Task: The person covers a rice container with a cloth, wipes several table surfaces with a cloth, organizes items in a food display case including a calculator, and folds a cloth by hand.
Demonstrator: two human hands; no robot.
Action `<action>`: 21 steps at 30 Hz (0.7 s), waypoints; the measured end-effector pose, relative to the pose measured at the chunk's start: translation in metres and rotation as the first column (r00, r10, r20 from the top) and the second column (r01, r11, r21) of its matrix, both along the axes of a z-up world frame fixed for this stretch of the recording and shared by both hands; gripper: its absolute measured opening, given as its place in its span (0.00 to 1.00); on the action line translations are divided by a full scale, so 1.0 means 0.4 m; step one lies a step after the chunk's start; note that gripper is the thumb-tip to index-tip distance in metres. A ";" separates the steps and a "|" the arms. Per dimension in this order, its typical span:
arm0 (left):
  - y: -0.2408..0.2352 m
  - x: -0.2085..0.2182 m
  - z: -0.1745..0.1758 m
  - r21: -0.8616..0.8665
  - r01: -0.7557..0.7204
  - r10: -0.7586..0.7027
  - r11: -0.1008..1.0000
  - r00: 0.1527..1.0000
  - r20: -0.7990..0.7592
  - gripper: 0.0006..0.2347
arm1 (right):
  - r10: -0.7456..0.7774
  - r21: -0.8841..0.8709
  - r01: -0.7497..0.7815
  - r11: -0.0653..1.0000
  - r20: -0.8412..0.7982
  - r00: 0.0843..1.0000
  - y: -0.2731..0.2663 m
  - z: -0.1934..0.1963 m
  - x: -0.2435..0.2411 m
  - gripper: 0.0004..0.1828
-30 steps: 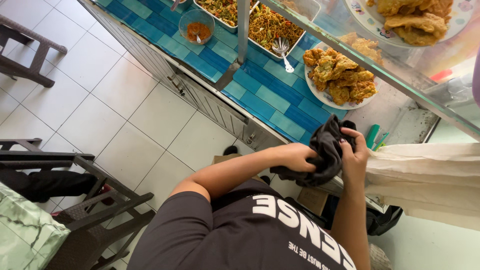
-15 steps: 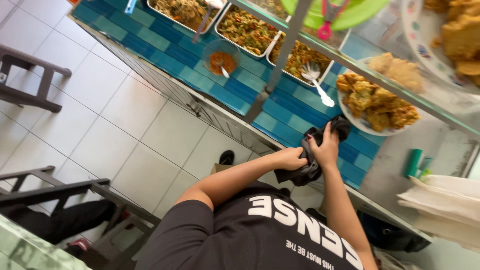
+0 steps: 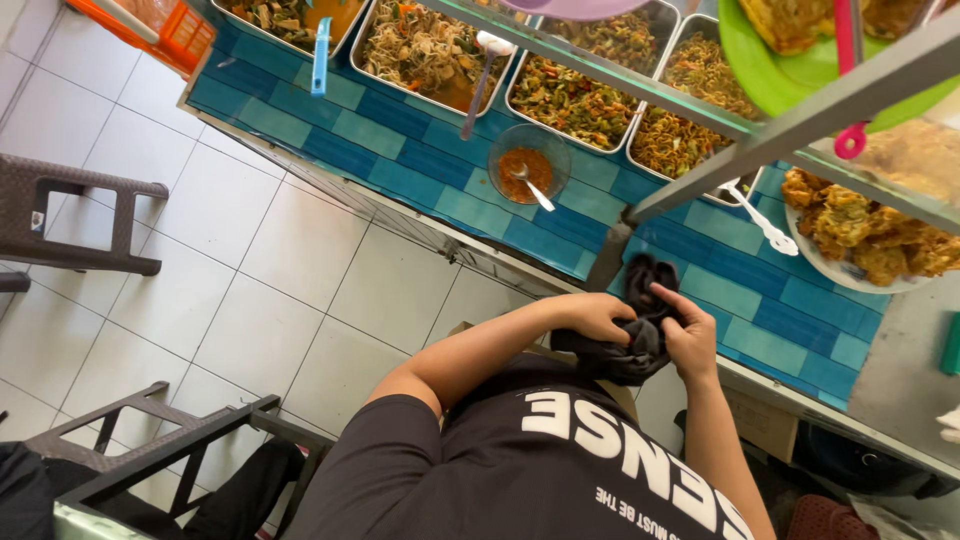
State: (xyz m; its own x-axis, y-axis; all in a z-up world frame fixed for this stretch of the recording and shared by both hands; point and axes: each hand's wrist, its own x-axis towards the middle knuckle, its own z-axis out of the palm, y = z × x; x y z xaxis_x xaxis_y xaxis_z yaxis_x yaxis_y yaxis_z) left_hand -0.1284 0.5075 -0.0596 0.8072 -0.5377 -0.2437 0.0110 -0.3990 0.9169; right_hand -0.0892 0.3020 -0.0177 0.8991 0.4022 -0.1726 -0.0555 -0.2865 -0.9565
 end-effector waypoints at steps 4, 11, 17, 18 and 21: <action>0.135 -0.049 0.096 -0.051 0.132 -0.132 0.990 0.991 -0.002 0.21 | 0.161 0.050 -0.160 0.986 -0.025 0.987 0.110 0.081 -0.039 0.28; 0.357 -0.197 0.216 -0.151 -0.103 0.119 0.983 0.988 0.099 0.18 | 0.580 -0.012 -0.616 0.787 0.355 0.733 0.406 0.240 -0.041 0.29; 0.512 -0.339 0.253 -0.153 -0.642 0.631 0.751 0.767 -0.119 0.19 | 0.563 -0.312 -0.505 0.805 0.671 0.482 0.640 0.167 -0.098 0.28; 0.531 -0.350 0.237 -0.134 -0.699 0.692 0.703 0.715 -0.100 0.19 | 0.587 -0.381 -0.471 0.795 0.680 0.440 0.675 0.127 -0.105 0.28; 0.563 -0.349 0.150 0.116 -0.764 0.742 0.634 0.560 -0.368 0.15 | 0.674 -0.592 -0.356 0.723 0.491 0.552 0.750 -0.015 -0.116 0.36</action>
State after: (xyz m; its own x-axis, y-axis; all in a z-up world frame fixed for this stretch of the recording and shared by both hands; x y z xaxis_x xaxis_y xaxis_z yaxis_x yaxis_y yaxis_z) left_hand -0.2680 0.7325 0.0006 0.7852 0.2055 -0.5841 0.6040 -0.0466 0.7956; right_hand -0.1355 0.6022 -0.0239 0.4831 0.8706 0.0927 0.7926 -0.3899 -0.4687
